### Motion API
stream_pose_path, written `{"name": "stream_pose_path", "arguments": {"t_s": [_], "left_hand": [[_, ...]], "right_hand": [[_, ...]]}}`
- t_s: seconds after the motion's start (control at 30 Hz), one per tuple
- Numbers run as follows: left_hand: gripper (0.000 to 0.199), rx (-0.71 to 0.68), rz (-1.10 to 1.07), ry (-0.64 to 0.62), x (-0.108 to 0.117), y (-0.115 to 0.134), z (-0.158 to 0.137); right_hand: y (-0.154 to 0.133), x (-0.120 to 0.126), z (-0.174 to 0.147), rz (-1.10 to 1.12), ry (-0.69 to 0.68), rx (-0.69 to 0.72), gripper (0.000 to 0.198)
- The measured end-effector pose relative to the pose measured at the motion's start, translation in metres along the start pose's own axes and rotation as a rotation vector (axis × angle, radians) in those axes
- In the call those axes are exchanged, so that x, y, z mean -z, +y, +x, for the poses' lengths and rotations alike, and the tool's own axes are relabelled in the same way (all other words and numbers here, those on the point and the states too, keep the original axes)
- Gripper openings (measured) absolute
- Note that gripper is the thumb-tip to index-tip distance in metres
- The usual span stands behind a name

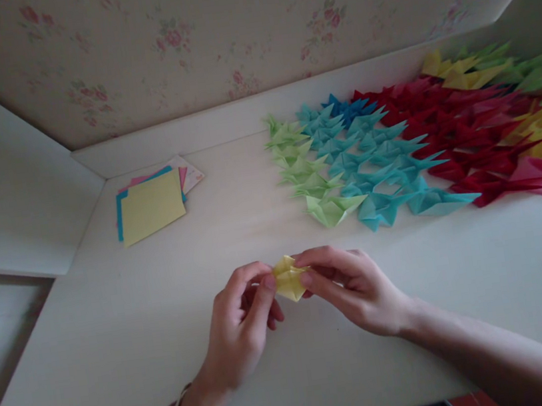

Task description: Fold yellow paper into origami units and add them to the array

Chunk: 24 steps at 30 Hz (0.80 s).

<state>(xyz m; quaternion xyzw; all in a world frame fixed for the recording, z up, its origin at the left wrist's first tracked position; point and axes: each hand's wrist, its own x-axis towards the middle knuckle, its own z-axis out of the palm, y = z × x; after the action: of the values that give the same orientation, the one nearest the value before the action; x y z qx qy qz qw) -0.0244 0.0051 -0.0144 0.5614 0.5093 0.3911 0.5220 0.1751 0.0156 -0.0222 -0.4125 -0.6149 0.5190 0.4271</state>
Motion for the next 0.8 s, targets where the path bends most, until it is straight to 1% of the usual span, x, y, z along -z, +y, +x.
{"name": "stream_pose_path", "arguments": {"t_s": [0.13, 0.23, 0.33, 0.4, 0.47, 0.63, 0.73, 0.8], "left_hand": [[0.016, -0.052, 0.108, -0.047, 0.002, 0.001, -0.002], [0.016, -0.104, 0.212, -0.092, 0.004, 0.003, 0.001], [0.014, -0.188, 0.299, -0.065, 0.004, 0.003, 0.005], [0.014, -0.225, 0.328, -0.021, 0.005, 0.001, 0.008], [0.013, -0.216, 0.313, 0.016, 0.007, 0.000, 0.009], [0.010, -0.105, 0.136, 0.075, 0.009, 0.000, 0.012], [0.010, -0.090, 0.159, 0.048, 0.006, 0.002, 0.013], [0.011, -0.089, 0.189, 0.009, 0.003, 0.003, 0.012]], "right_hand": [[-0.005, 0.003, 0.002, -0.155, -0.016, 0.050, 0.016], [-0.007, 0.004, 0.003, -0.219, 0.009, 0.114, 0.017], [-0.005, 0.003, 0.003, -0.269, 0.022, 0.169, 0.017], [-0.002, 0.001, 0.003, -0.290, 0.021, 0.159, 0.017], [0.000, 0.000, 0.002, -0.307, 0.024, 0.125, 0.018], [0.001, -0.001, 0.001, -0.301, 0.089, 0.037, 0.016], [-0.002, -0.001, 0.001, -0.231, 0.046, 0.000, 0.017], [-0.004, -0.002, 0.002, -0.214, 0.009, 0.022, 0.018]]}}
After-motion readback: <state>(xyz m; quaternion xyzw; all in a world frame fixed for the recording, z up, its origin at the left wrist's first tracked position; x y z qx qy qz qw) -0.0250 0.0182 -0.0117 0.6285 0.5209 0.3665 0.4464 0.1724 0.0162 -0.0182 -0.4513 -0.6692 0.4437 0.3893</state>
